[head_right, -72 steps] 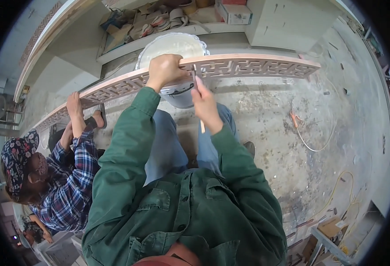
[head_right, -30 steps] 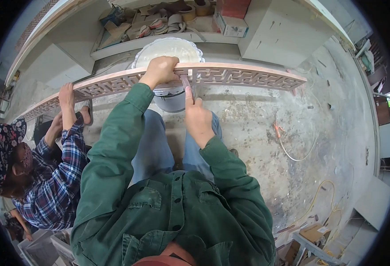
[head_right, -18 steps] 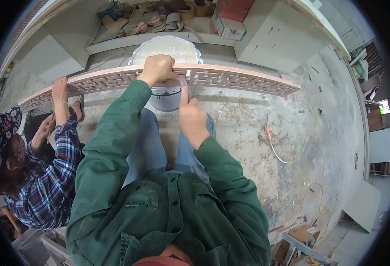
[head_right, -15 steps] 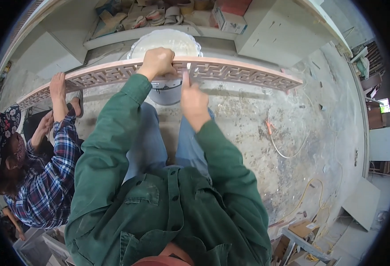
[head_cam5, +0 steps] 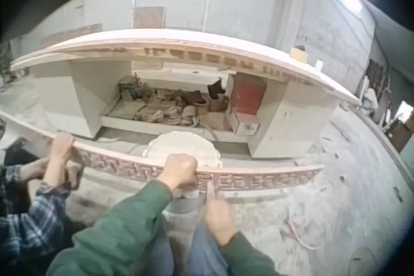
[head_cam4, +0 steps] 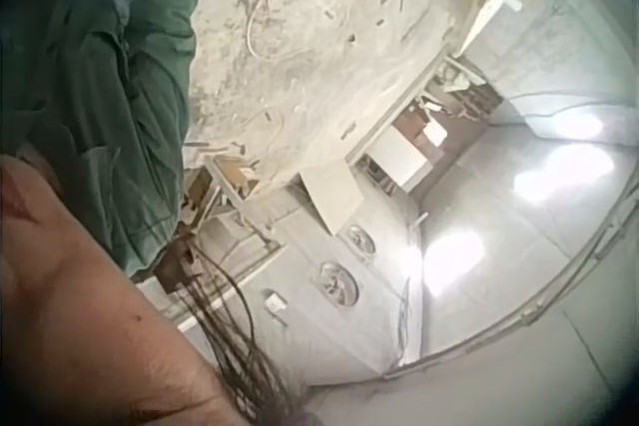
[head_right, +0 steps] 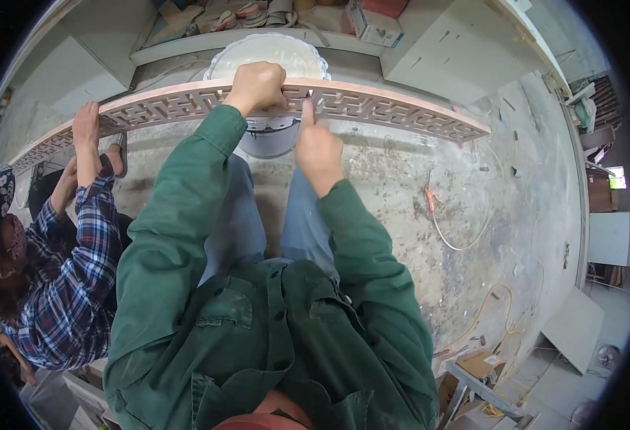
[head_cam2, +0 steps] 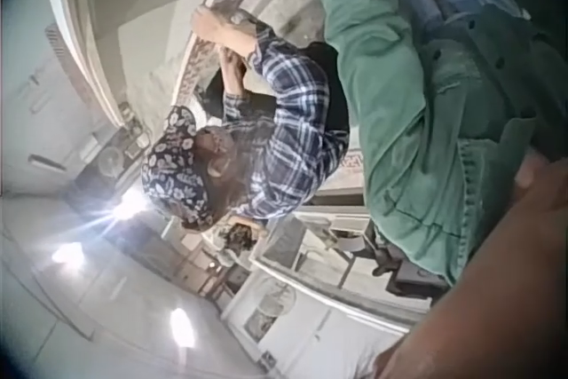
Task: Sanding and cleaning detailed wood molding strips using sandpaper and a small tool.
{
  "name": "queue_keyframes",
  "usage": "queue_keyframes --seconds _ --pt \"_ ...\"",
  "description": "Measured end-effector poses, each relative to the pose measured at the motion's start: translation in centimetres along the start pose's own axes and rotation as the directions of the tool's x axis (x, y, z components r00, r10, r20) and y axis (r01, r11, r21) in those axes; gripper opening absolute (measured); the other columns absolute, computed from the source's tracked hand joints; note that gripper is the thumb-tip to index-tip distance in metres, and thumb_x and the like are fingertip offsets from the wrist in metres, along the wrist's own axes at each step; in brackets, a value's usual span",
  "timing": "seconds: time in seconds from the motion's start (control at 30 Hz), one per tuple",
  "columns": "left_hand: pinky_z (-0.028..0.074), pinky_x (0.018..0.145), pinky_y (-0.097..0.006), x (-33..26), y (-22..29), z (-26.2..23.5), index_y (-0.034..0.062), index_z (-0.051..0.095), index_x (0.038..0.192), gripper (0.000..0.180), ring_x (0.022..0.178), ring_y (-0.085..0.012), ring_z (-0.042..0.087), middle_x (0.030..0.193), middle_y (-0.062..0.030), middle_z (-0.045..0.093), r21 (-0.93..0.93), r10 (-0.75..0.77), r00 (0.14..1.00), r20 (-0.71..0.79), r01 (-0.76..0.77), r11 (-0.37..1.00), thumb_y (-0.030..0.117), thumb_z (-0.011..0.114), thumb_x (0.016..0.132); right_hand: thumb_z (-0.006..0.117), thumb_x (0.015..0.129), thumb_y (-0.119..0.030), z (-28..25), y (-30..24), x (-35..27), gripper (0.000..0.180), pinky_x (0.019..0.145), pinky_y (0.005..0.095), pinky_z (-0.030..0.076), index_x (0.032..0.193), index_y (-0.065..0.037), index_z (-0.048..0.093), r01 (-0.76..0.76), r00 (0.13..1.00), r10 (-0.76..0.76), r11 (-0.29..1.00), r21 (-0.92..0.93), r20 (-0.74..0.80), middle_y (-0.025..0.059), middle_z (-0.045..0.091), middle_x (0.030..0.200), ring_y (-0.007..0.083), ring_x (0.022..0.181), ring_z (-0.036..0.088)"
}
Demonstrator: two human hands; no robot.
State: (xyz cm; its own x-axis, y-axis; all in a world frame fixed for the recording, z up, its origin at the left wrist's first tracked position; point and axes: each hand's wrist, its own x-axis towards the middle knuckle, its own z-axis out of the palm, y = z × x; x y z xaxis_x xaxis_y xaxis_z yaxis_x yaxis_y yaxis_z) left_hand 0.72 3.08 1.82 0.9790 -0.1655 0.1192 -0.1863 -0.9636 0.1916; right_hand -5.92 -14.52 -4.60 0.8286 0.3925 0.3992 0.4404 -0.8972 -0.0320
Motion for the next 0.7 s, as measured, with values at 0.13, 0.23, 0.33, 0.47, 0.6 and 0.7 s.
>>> queue_keyframes --seconds 0.13,0.23,0.33,0.47,0.6,0.7 --pt "0.054 0.069 -0.039 -0.3 -0.5 1.0 0.0098 0.074 0.077 0.030 0.080 -0.0293 0.070 0.080 -0.0139 0.071 0.023 -0.009 0.998 -0.065 0.011 1.000 0.024 0.083 0.052 0.055 0.080 -0.011 0.0 -2.2 -3.4 0.064 0.040 0.0375 0.048 0.142 -0.003 0.040 0.032 0.999 -0.033 0.996 -0.084 -0.008 0.0104 0.057 0.073 0.0219 0.046 0.058" --pt "0.053 0.068 -0.041 -0.1 -0.5 1.4 0.0107 0.073 0.074 0.032 0.080 -0.0305 0.068 0.078 -0.0135 0.069 0.060 0.038 0.994 -0.102 -0.032 0.998 0.033 0.082 0.054 0.056 0.079 -0.009 0.9 0.1 -1.7 0.068 0.050 0.0415 0.050 0.145 -0.010 0.038 0.068 0.989 -0.062 0.997 0.040 -0.136 0.0113 0.056 0.068 0.0271 0.055 0.061" --pt "0.053 0.068 -0.041 0.2 0.0 0.8 0.0099 0.073 0.074 0.032 0.078 -0.0309 0.068 0.077 -0.0136 0.069 0.020 0.035 0.997 -0.071 -0.034 0.999 0.033 0.082 0.053 0.057 0.079 -0.008 1.3 1.1 0.1 0.071 0.052 0.0428 0.050 0.147 -0.013 0.035 -0.048 0.999 0.047 0.995 0.086 0.019 0.0130 0.057 0.069 0.0280 0.058 0.061" --pt "0.055 0.070 -0.039 -0.5 -0.5 1.3 0.0107 0.074 0.078 0.029 0.081 -0.0296 0.070 0.081 -0.0144 0.071 0.009 -0.012 0.998 -0.054 0.013 1.000 0.020 0.081 0.052 0.058 0.079 -0.009 -0.4 -2.3 -3.3 0.069 0.044 0.0431 0.047 0.145 -0.013 0.039 -0.002 0.999 0.001 1.000 -0.026 -0.055 0.0130 0.057 0.069 0.0290 0.053 0.059" --pt "0.055 0.070 -0.039 -0.4 0.2 0.4 0.0106 0.074 0.076 0.027 0.080 -0.0291 0.070 0.081 -0.0143 0.071 0.017 0.003 0.997 -0.072 -0.002 1.000 0.019 0.081 0.052 0.058 0.078 -0.009 0.0 -0.5 -2.3 0.067 0.045 0.0425 0.047 0.143 -0.012 0.041 0.038 0.994 -0.038 0.999 -0.001 -0.101 0.0125 0.057 0.069 0.0285 0.052 0.059" --pt "0.054 0.069 -0.039 -0.2 0.4 0.2 0.0103 0.074 0.075 0.026 0.080 -0.0286 0.070 0.081 -0.0141 0.071 0.027 -0.001 0.998 -0.069 0.002 1.000 0.019 0.081 0.052 0.057 0.078 -0.008 0.4 0.5 0.7 0.065 0.045 0.0428 0.047 0.141 -0.008 0.043 0.029 0.997 -0.023 0.996 0.084 -0.070 0.0118 0.056 0.068 0.0281 0.051 0.058"
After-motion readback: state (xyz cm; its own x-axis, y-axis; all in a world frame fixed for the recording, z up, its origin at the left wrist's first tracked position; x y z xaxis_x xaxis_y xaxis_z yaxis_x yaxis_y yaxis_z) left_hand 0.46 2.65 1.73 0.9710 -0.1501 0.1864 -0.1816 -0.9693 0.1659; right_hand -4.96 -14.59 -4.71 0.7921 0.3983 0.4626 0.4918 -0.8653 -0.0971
